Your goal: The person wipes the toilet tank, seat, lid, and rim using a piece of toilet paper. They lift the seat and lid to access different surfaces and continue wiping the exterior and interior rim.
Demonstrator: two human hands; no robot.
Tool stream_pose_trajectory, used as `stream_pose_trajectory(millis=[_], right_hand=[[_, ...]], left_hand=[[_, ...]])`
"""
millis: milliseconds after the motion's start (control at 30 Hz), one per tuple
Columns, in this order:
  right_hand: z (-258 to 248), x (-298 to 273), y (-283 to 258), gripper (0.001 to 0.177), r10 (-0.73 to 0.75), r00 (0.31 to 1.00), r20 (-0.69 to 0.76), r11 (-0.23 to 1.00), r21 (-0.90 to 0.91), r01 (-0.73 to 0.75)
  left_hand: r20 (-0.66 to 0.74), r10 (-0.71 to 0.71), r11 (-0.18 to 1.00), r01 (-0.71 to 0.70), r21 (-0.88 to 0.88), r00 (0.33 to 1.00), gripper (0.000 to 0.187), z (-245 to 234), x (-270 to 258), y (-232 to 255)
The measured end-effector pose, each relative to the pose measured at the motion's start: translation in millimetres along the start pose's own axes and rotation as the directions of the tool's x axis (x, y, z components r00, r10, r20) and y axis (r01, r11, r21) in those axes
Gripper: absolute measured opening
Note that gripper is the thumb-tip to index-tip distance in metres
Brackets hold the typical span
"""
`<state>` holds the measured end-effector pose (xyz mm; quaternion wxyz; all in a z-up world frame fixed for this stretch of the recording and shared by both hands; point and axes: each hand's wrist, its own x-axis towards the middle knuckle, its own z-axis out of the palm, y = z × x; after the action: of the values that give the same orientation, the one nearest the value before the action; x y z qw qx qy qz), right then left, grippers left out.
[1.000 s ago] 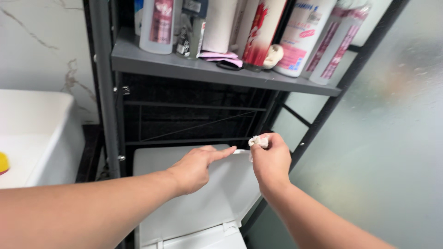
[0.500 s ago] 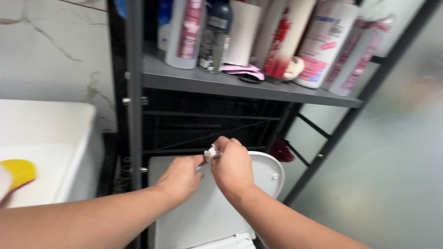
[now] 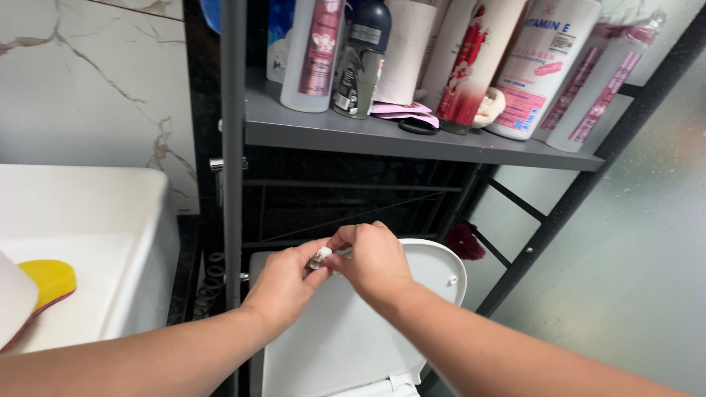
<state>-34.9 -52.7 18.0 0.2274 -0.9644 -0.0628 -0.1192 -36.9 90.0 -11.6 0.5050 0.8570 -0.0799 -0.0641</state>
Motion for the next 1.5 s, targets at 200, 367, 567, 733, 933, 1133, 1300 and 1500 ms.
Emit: stream_pose_trajectory(millis=[200, 367, 567, 733, 933, 1133, 1300, 1500], right_hand=[[-15, -13, 30, 0.03, -0.308, 0.95, 0.056, 0.95, 0.066, 0.305], [-13, -31, 38, 0.048, -0.261, 0.965, 0.029, 0.965, 0.005, 0.261], [-24, -39, 40, 0.047, -0.209, 0.975, 0.079, 0.972, -0.095, 0.216], [-26, -42, 40, 0.044, -0.163, 0.982, 0.091, 0.983, -0.072, 0.17], [-27, -46, 44, 0.051, -0.131, 0.982, 0.134, 0.991, 0.041, 0.127], [-21, -35, 47, 0.057, -0.158, 0.975, 0.158, 0.986, -0.036, 0.165], [-14, -25, 47, 0.075, -0.166, 0.95, 0.265, 0.958, -0.183, 0.219], [-9, -16, 42, 0.092, -0.096, 0.92, 0.379, 0.941, -0.266, 0.208]], left_hand=[[0.018, -0.039, 0.999, 0.039, 0.014, 0.999, 0.032, 0, 2, 3], [-0.053, 0.069, 0.997, -0.067, 0.028, 0.996, 0.038, 2, 0, -11], [-0.109, -0.124, 0.97, 0.144, 0.196, 0.986, 0.03, 3, -13, -32], [-0.184, -0.205, 0.925, 0.252, 0.285, 0.961, 0.027, 10, -29, -57], [-0.237, -0.289, 0.825, 0.366, 0.429, 0.928, 0.026, 18, -24, -106], [-0.442, -0.299, 0.897, 0.407, 0.171, 0.846, 0.03, 60, -32, -125], [-0.209, -0.558, 0.825, 0.563, -0.042, 0.803, 0.021, 77, -15, -95], [-0.153, -0.685, 0.728, 0.66, -0.188, 0.712, 0.028, 61, 6, -88]])
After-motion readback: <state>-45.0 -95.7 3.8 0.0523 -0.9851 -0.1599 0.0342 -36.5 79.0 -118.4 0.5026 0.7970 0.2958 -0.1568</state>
